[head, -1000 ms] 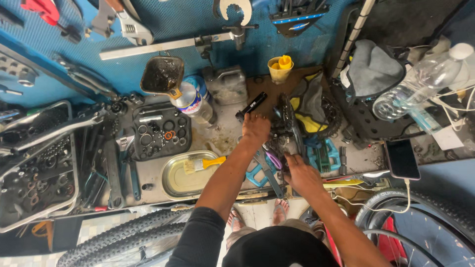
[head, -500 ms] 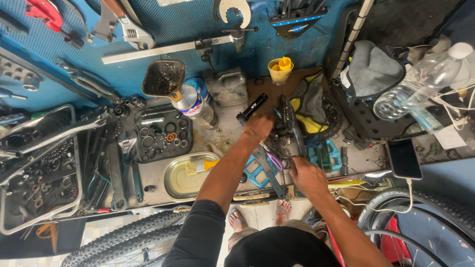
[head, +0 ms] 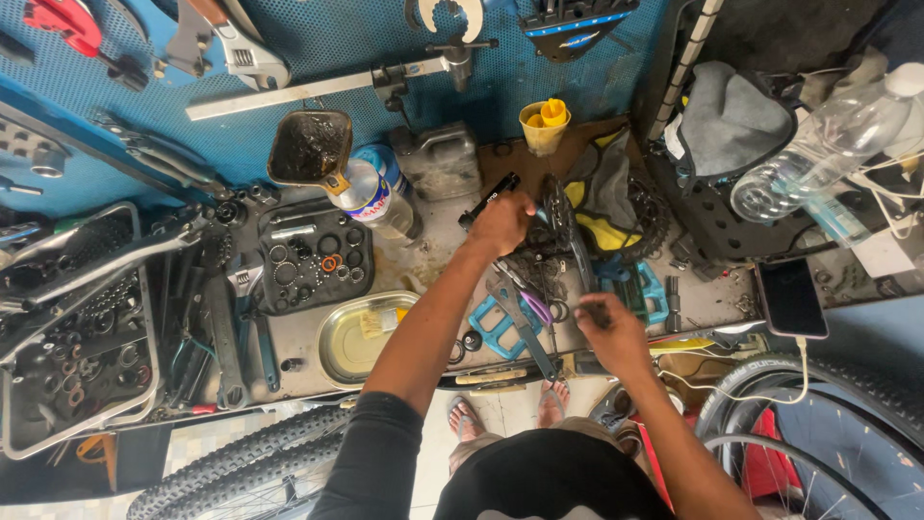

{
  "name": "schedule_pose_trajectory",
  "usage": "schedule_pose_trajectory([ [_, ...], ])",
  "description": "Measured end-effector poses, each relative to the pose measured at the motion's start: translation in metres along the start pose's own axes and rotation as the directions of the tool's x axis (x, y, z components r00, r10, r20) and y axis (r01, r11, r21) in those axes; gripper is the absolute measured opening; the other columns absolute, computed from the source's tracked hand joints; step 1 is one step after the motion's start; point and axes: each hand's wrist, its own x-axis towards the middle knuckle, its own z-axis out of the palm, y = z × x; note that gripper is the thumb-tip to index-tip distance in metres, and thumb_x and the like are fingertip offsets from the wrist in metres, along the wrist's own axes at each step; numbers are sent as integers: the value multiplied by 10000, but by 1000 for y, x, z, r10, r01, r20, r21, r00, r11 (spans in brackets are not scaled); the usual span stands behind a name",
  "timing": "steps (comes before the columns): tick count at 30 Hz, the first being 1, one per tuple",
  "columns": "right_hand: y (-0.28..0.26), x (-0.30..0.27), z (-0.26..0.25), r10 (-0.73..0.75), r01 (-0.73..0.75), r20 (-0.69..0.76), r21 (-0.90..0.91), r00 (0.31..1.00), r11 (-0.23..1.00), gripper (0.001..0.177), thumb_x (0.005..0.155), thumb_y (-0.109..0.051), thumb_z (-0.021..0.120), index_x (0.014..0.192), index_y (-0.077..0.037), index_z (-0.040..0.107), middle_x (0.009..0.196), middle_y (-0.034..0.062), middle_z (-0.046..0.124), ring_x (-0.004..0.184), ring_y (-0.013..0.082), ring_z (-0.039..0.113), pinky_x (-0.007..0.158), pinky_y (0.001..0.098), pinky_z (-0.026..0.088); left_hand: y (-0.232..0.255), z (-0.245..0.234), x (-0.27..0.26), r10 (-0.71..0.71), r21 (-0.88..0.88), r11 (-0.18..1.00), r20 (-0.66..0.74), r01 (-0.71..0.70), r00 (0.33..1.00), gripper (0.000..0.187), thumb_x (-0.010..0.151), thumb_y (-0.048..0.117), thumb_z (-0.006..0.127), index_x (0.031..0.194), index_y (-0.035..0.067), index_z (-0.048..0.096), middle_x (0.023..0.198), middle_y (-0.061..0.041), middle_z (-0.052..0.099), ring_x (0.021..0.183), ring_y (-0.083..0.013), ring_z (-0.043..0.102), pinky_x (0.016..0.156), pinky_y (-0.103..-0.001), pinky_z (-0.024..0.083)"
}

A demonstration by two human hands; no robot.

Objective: The person scrubs small bicycle components, including gears and bearings, using a yellow-handled brush and a liquid solvent in a metal tray. The person repeatedly dips the brush into the solvent and scrubs the parts to remove grime.

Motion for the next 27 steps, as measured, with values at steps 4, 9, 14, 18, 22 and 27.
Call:
schedule_pose_trajectory([
  [4,-6,-4,7,-294,286,-33,-149,955,946,266,867,-265,774,1026,-70,686,910,116,782,821,248,758,732,373,575,-4,-9,-3,-52,-348,936,18,55,999,183,935,217,637,1027,88,728,1028,-134,776,923,-325,729,828,-431,553],
  [9,-13,2,24,-212,185,-44,-341,976,922,325,854,-362,759,1024,-93,693,931,151,777,863,369,746,763,456,575,-14,-21,-16,-53,-304,951,4,51,999,327,851,372,782,929,60,721,876,-113,736,802,-225,686,759,-379,543],
  [14,-23,7,28,-145,131,12,-518,989,845,451,856,-408,744,1150,-78,651,911,208,762,873,434,726,782,519,555,-25,-24,-32,-145,-263,952,60,156,988,332,846,376,784,898,57,703,802,-117,722,735,-230,676,702,-378,533],
  [18,-32,7,29,-88,72,-6,-525,996,848,395,839,-397,737,1113,-115,702,946,195,764,924,430,718,822,526,548,-30,-25,-43,-116,-298,948,4,112,993,313,841,361,781,865,60,698,790,-102,729,718,-217,692,692,-369,539],
  [22,-37,10,24,-32,46,35,-577,999,815,395,829,-379,736,1140,-136,709,982,197,760,956,415,719,844,514,548,-32,-34,-54,-159,-275,950,-7,151,987,317,844,369,784,855,67,686,774,-104,720,691,-217,676,671,-370,532],
  [27,-54,0,22,21,-3,22,-622,1000,783,379,887,-446,712,1109,-139,737,1017,198,765,995,407,720,886,495,548,-31,-57,-74,-216,-261,943,-5,207,976,292,852,376,768,869,93,700,773,-90,729,674,-212,675,656,-373,521],
])
